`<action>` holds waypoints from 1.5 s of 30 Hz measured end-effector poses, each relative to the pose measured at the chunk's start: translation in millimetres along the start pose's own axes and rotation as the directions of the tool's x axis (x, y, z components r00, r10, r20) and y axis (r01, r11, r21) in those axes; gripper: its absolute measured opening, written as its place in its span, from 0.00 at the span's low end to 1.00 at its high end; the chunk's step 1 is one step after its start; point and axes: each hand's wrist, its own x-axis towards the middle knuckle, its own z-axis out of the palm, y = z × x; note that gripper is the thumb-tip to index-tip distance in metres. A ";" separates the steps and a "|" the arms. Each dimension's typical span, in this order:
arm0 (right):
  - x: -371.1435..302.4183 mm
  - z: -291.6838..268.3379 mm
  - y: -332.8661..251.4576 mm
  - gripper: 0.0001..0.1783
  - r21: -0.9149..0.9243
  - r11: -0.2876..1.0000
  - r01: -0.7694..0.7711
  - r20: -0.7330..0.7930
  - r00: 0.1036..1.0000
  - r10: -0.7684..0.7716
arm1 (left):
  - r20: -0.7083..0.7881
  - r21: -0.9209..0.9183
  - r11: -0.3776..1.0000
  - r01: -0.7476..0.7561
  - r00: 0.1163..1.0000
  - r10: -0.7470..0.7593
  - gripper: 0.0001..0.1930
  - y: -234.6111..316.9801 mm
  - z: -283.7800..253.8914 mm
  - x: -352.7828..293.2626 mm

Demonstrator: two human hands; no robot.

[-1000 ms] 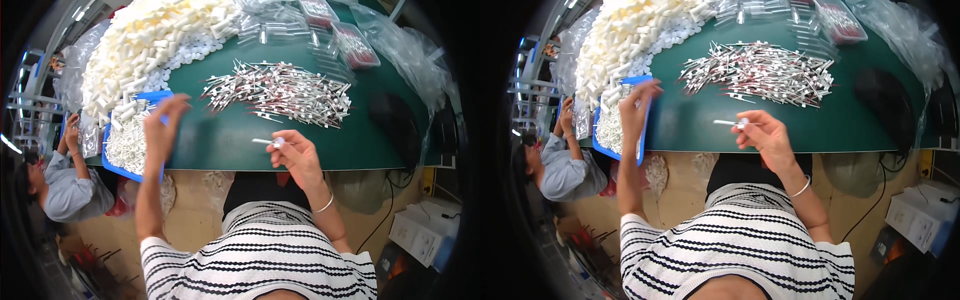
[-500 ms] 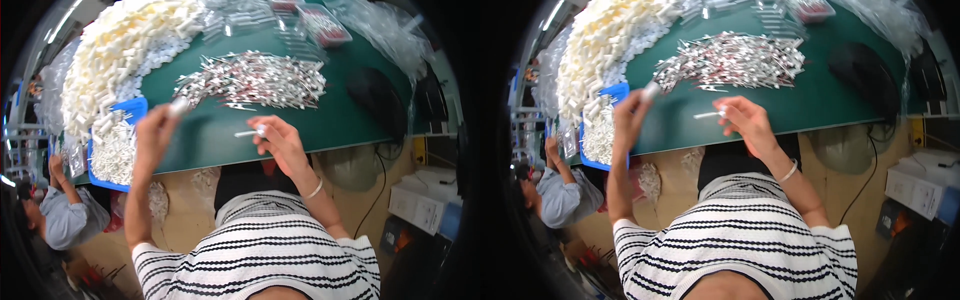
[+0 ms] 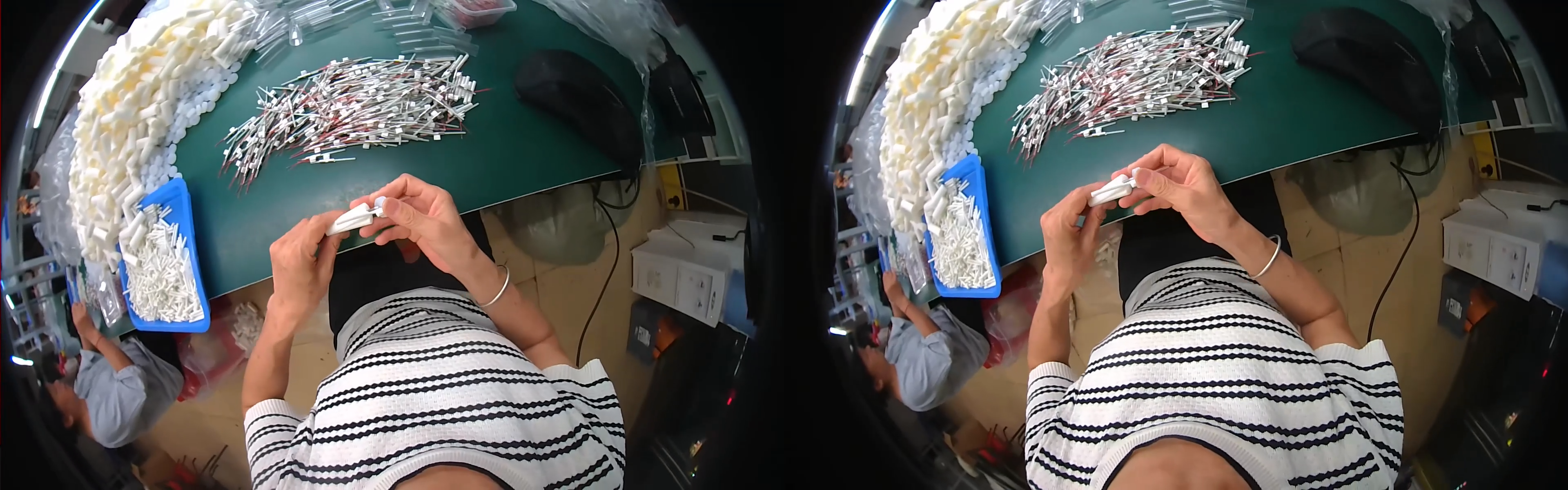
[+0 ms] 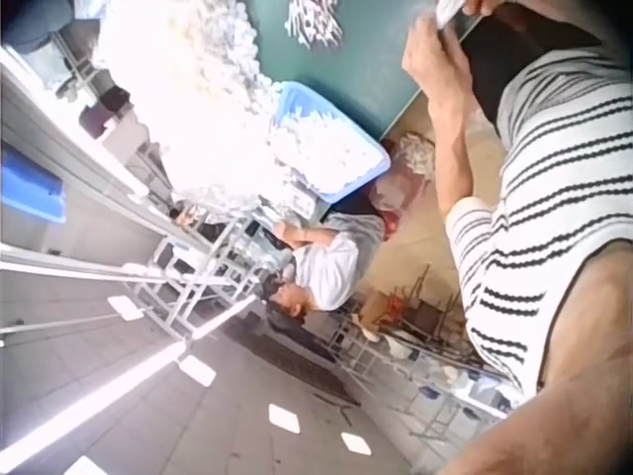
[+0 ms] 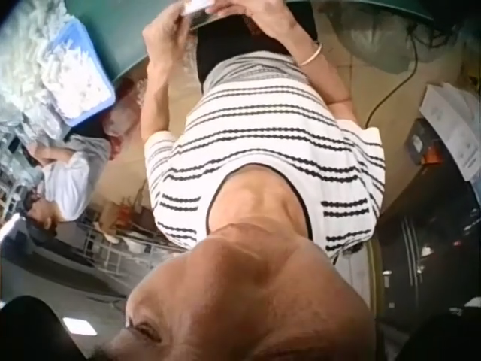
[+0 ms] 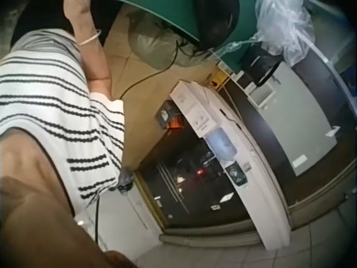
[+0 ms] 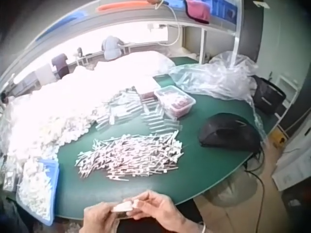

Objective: The person assembles small plastic caps onto wired electronic components by hand at a factory workbench.

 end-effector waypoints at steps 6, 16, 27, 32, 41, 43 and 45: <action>0.6 0.3 3.8 0.09 -0.182 0.983 0.040 0.060 0.998 -0.029 | 0.112 0.034 0.997 0.065 0.991 -0.069 0.12 1.3 -12.1 -0.2; 3.0 10.0 1.0 0.14 -0.654 0.715 0.248 0.090 0.964 -0.252 | 0.144 -0.456 0.816 0.355 0.934 -0.326 0.11 9.3 -19.6 -5.8; 11.6 4.0 -16.1 0.11 -0.898 0.038 0.438 0.369 0.799 -0.474 | -0.283 -0.010 1.000 0.022 0.959 -0.024 0.09 -106.3 -57.1 161.2; 6.2 16.2 -26.6 0.11 -0.909 0.188 0.372 0.255 0.852 -0.457 | -0.137 0.652 0.758 -0.001 0.983 0.119 0.12 -151.2 -33.9 237.1; 10.0 -23.2 -8.4 0.08 -0.676 0.661 0.324 -0.010 0.894 -0.448 | -0.113 0.062 0.989 0.134 0.986 -0.127 0.10 -104.7 -35.5 193.4; 5.1 -23.0 -16.6 0.09 -0.712 0.668 0.215 -0.085 0.918 -0.386 | 0.056 -0.410 0.899 0.154 0.988 -0.144 0.08 -72.8 -31.1 151.3; 2.9 -22.5 -16.9 0.11 -0.660 0.678 0.324 -0.053 0.880 -0.472 | 0.223 -0.585 0.772 0.250 0.964 -0.143 0.15 -35.1 -29.3 107.5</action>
